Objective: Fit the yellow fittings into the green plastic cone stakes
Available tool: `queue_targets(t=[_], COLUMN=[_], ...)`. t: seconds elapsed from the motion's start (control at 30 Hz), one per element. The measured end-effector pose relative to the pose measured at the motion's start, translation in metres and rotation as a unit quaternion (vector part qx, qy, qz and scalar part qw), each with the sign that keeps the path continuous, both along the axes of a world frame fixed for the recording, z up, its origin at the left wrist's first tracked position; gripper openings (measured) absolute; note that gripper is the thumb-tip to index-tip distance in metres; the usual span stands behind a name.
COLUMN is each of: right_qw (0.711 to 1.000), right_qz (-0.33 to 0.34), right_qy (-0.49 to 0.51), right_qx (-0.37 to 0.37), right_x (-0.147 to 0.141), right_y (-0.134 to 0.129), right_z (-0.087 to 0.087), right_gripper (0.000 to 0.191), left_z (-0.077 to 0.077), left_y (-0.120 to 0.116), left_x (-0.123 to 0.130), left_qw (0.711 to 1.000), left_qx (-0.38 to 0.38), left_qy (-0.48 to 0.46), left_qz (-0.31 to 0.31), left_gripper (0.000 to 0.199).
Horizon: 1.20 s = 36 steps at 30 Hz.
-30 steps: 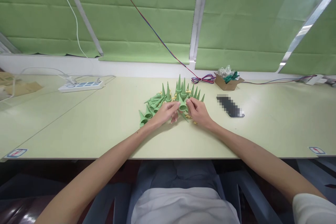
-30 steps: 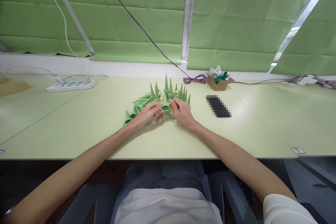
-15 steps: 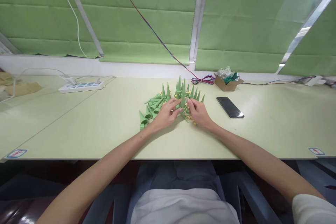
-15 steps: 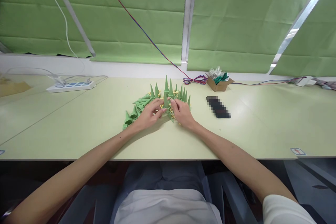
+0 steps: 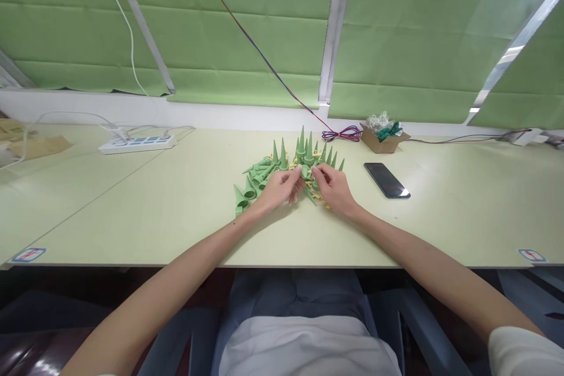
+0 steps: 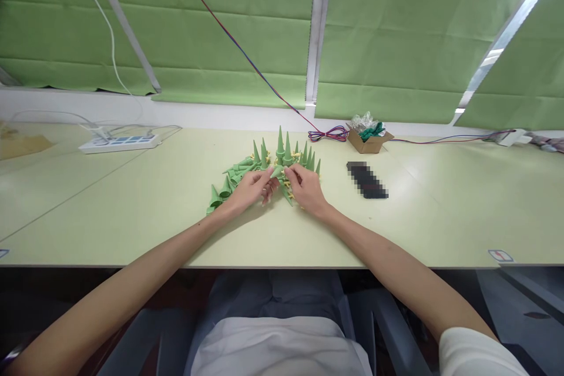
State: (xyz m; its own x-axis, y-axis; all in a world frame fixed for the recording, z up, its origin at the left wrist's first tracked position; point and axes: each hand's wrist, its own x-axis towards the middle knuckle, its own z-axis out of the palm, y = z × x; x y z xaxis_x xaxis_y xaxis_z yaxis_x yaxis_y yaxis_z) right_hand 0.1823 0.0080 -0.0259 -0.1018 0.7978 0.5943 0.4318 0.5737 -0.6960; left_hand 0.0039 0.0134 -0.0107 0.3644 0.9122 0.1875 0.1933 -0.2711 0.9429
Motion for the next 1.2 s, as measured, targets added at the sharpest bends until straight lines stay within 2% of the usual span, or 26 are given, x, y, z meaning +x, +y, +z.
queue_targets(t=[0.13,0.33,0.53,0.83,1.03,1.13,1.2], right_qw=[1.0,1.0,0.999,0.998,0.997,0.996,0.996], right_qz=[0.007,0.009,0.006,0.033,0.043,0.044,0.049], right_qy=[-0.014,-0.028,-0.039,0.009,0.037,0.046,0.047], right_qx=[-0.001,-0.006,-0.006,-0.051,-0.059,-0.062,-0.066], right_x=[0.001,0.0026,0.0029,0.0002,-0.0015,-0.0029,-0.0035], right_y=[0.0004,0.0015,0.0016,0.0035,0.0053,0.0038,0.0025], right_z=[-0.0013,-0.0027,-0.0029,-0.0074,-0.0071,-0.005,-0.0039], right_gripper=[0.035,0.04,0.045,0.049,0.052,0.052,0.052], left_z=[-0.0001,-0.0005,0.0029,0.0007,-0.0002,-0.0023,-0.0047], left_y=[0.0009,0.0006,-0.0033,-0.0048,-0.006,-0.0043,-0.0023], left_x=[0.0001,-0.0042,-0.0078,-0.0034,-0.0007,0.0004,0.0007], left_qw=[0.996,0.995,0.997,0.983,0.988,0.993,0.996], left_qx=[-0.067,-0.064,0.023,0.165,0.133,0.109,0.09], left_qy=[-0.043,-0.027,0.049,0.079,0.074,0.042,0.008], left_qz=[-0.048,-0.077,-0.053,0.002,-0.011,-0.02,-0.018], left_gripper=[0.059,0.053,0.041,0.033,0.027,0.023,0.029])
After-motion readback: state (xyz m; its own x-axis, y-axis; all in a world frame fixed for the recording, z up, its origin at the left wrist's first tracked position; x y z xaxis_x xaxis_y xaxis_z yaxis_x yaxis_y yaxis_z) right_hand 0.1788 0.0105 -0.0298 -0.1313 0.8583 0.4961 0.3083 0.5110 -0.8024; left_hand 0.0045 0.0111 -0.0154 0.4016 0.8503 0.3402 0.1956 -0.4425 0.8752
